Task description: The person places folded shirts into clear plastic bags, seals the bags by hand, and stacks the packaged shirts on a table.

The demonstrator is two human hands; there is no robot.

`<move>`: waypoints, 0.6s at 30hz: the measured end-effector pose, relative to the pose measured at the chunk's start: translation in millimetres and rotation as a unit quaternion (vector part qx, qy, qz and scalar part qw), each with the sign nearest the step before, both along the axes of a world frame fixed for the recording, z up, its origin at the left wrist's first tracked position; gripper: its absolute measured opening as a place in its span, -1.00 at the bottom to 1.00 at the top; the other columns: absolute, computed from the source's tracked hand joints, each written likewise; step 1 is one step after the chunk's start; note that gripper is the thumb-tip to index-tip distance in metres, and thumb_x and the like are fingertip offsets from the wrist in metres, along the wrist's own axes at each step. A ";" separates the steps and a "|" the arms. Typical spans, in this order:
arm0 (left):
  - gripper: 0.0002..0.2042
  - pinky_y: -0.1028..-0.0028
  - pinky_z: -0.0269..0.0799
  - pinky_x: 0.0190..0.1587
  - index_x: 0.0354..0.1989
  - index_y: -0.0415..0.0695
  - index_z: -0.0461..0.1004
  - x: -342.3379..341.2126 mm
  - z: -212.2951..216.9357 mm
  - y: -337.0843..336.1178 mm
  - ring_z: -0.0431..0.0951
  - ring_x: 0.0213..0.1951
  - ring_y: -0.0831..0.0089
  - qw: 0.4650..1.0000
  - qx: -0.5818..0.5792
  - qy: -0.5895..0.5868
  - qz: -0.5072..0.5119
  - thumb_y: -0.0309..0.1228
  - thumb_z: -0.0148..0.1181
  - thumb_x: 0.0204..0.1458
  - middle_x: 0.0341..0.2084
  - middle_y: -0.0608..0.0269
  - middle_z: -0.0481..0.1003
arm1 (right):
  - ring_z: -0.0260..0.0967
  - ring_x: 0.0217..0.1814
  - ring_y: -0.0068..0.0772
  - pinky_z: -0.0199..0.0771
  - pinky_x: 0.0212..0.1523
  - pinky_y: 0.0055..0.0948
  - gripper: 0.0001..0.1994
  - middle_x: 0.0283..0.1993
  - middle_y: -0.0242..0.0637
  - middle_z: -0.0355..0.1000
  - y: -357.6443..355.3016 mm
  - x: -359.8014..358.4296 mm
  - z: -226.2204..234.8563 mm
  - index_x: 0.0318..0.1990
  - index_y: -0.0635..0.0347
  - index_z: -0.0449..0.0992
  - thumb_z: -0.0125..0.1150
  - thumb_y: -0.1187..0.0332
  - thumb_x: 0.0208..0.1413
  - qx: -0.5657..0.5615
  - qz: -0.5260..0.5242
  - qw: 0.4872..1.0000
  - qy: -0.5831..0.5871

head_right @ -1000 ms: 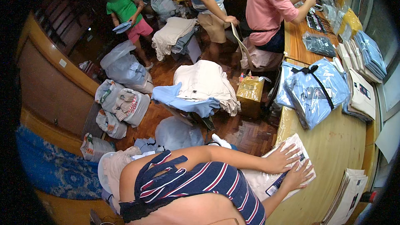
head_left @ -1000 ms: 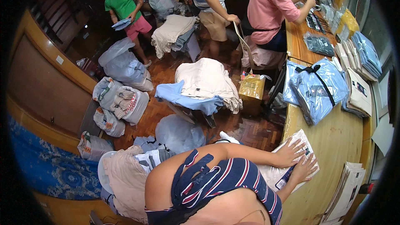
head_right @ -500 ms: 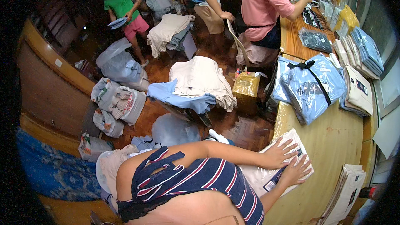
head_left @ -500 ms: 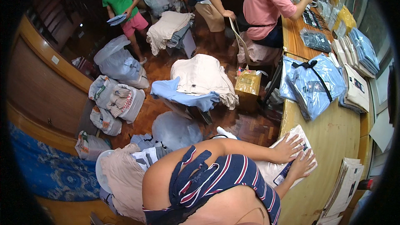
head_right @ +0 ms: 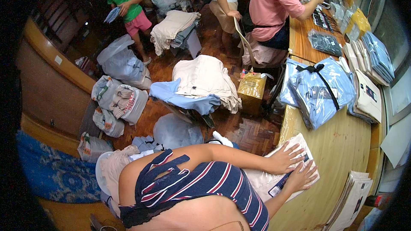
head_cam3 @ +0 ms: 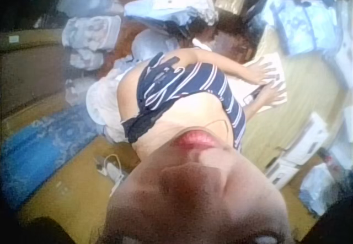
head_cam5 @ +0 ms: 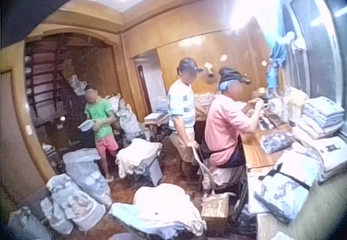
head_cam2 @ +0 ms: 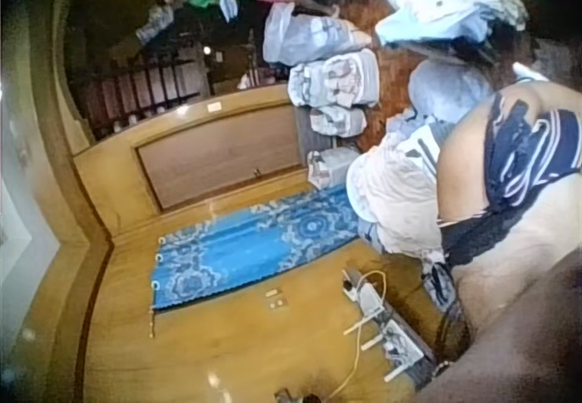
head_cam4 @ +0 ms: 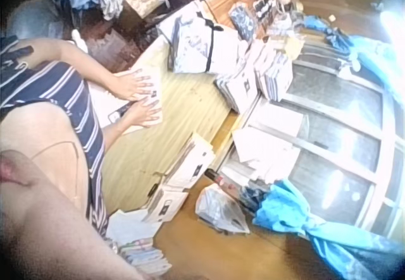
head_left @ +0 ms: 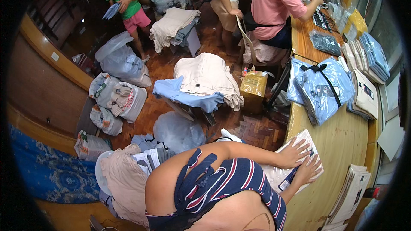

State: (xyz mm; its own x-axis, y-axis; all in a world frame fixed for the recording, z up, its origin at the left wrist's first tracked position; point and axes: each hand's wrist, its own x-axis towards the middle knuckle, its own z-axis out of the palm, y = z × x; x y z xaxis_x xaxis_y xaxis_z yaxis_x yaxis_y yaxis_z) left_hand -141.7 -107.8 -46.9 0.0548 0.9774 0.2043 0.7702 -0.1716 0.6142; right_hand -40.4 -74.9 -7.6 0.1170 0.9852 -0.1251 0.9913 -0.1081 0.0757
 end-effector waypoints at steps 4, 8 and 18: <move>-0.49 -0.06 -0.39 0.11 0.08 -0.04 0.15 -1.9 -1.0 0.8 -0.21 0.21 0.12 1.000 -0.003 -0.004 0.004 -0.12 -0.18 -0.07 0.16 0.11 -0.06 | -0.33 0.30 -0.26 -0.30 0.10 0.15 -0.55 0.27 -0.58 -0.20 1.2 -2.5 -1.0 0.13 -0.37 0.04 -0.33 -0.08 0.06 0.002 0.003 1.000 0.003; -0.49 -0.06 -0.39 0.11 0.08 -0.04 0.15 -2.7 -0.5 3.5 -0.20 0.21 0.13 1.000 -0.008 0.002 0.007 -0.10 -0.19 -0.07 0.16 0.12 -0.06 | -0.33 0.30 -0.25 -0.29 0.10 0.15 -0.55 0.27 -0.58 -0.20 5.3 -1.3 -4.6 0.13 -0.38 0.03 -0.33 -0.08 0.06 0.003 0.011 1.000 0.004; -0.49 0.11 -0.08 0.10 0.06 -0.07 0.16 -7.2 4.6 25.6 0.02 0.14 0.15 0.997 -0.063 0.039 -0.029 -0.15 -0.12 -0.11 0.06 0.00 0.12 | -0.26 0.28 -0.16 -0.28 0.14 0.06 -0.51 0.23 -0.25 -0.09 22.1 35.2 -40.2 0.12 -0.12 0.12 -0.08 0.08 -0.02 0.074 0.081 0.987 0.117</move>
